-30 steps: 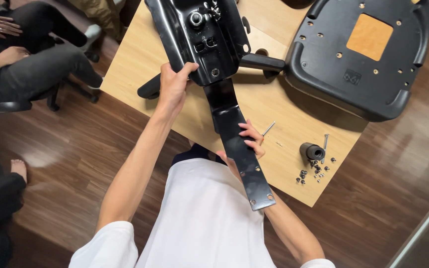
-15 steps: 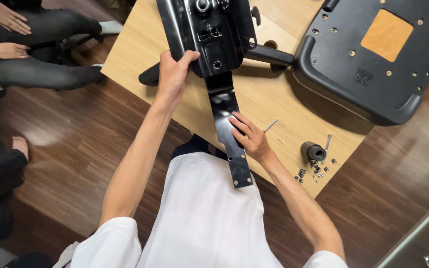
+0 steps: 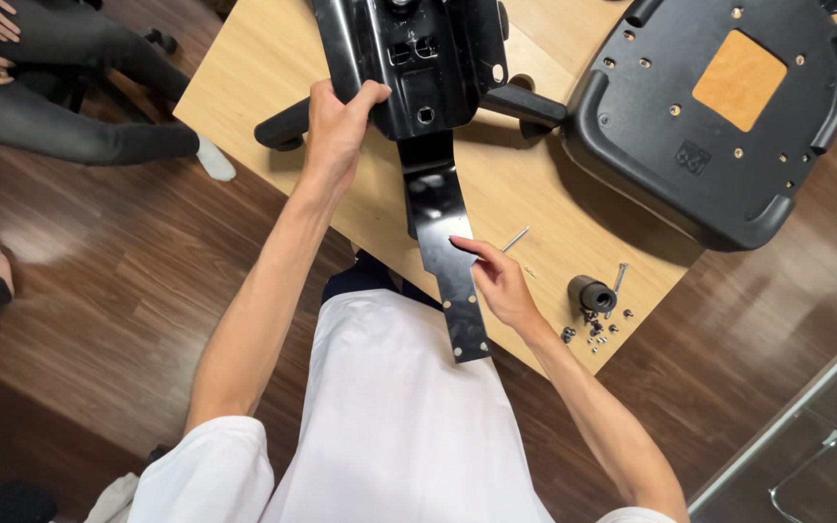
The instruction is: The person assembles an office chair on a wooden table. They align a black metal mounting bracket against the chair mechanism, insert screws by hand, and press the bracket into place, working with the chair base, seat plate, and loose screws while a screwdriver lies on the table.
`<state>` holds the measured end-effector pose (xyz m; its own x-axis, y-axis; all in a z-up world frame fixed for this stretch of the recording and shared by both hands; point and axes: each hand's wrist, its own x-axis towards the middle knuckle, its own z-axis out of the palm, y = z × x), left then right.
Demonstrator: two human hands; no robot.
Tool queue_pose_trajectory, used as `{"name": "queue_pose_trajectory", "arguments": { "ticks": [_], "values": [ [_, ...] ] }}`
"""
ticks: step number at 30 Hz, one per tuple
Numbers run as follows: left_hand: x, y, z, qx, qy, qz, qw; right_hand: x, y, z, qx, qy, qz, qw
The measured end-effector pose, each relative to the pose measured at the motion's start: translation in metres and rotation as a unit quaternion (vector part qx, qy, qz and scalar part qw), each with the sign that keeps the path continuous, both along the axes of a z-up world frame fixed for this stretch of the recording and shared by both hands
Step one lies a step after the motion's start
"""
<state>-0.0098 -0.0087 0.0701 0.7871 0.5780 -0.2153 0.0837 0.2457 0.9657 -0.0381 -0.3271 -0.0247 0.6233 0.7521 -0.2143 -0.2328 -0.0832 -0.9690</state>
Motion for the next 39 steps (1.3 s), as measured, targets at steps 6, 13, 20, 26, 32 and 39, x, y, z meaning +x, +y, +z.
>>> {"name": "queue_pose_trajectory", "arguments": {
  "ticks": [6,13,20,26,32,39],
  "values": [
    [0.000,-0.001,0.004,0.010,-0.007,-0.005,1.000,0.013,0.012,0.005,0.032,0.188,-0.058,0.980],
    [0.000,0.003,0.005,0.024,0.003,-0.016,1.000,0.041,0.051,-0.044,-0.114,0.144,-0.051,0.982],
    [-0.003,0.009,0.014,0.023,-0.003,-0.045,0.999,0.055,0.089,-0.080,-0.179,-0.045,-0.045,0.982],
    [-0.006,0.024,0.005,0.012,-0.018,-0.086,0.996,0.066,0.116,-0.094,-0.213,-0.133,-0.032,0.967],
    [-0.007,0.031,0.011,0.021,-0.011,-0.113,0.993,0.067,0.131,-0.102,-0.201,-0.193,-0.062,0.958],
    [-0.013,0.036,0.026,-0.022,0.026,-0.081,0.996,0.038,0.102,-0.077,-0.150,-0.270,-0.147,0.940]
  ]
}}
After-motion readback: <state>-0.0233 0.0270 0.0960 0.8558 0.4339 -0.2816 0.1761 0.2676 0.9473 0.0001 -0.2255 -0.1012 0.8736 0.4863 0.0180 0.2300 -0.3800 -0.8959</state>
